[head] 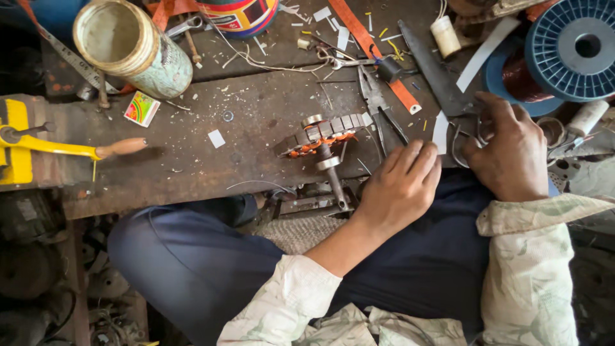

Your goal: The person is repairing a motor rotor by hand. They use shears to cut a strip of white insulating tape and wrap it around the copper windings of the rotor. They then use a small metal tool to press the tape into the slots between the laminations.

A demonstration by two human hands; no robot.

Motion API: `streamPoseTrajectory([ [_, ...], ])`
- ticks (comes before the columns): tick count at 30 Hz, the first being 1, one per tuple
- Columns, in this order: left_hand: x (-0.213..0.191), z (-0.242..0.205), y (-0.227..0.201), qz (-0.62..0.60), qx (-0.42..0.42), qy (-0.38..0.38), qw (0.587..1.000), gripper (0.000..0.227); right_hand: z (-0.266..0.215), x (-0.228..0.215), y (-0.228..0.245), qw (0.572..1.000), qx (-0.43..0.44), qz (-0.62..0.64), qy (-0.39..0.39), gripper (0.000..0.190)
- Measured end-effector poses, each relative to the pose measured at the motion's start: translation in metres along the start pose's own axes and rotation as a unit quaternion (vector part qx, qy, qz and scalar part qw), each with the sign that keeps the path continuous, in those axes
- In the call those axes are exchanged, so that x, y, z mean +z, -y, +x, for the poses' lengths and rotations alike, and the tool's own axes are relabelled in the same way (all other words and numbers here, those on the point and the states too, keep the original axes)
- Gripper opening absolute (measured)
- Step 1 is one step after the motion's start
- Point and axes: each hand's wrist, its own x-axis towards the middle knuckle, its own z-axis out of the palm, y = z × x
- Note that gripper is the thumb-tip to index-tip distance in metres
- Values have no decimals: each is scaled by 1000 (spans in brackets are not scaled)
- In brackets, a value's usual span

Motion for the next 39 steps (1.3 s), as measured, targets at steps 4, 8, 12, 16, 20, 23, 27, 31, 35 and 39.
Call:
streamPoseTrajectory([
  [4,-6,-7,-6,-157,-58,-82,983,19,-7,-9,-1,986,0,168,-5,80],
  [8,-4,-12,-14,-239,-165,-132,948,17,-35,-27,1,867,50,496,15,93],
  [12,11,-13,-18,-417,-360,-140,823,27,-94,-22,9,741,21,669,-60,93],
  [16,35,-10,-12,-640,-449,-157,604,15,-152,19,27,513,103,852,-22,74],
  [20,42,-18,-11,-672,-489,-162,532,18,-218,42,47,630,62,771,68,97],
  [23,38,-22,-14,-659,-465,-173,565,21,-239,45,51,599,142,779,123,95],
  [27,32,-17,-15,-674,-478,-189,531,21,-228,45,46,624,158,755,124,90],
  [31,30,-19,-13,-664,-496,-196,523,17,-198,47,28,688,153,696,137,79],
  [35,33,-23,-10,-673,-490,-204,515,19,-179,50,9,724,150,651,172,79],
  [39,37,-24,-16,-662,-507,-203,513,19,-179,61,-1,714,151,660,179,79],
])
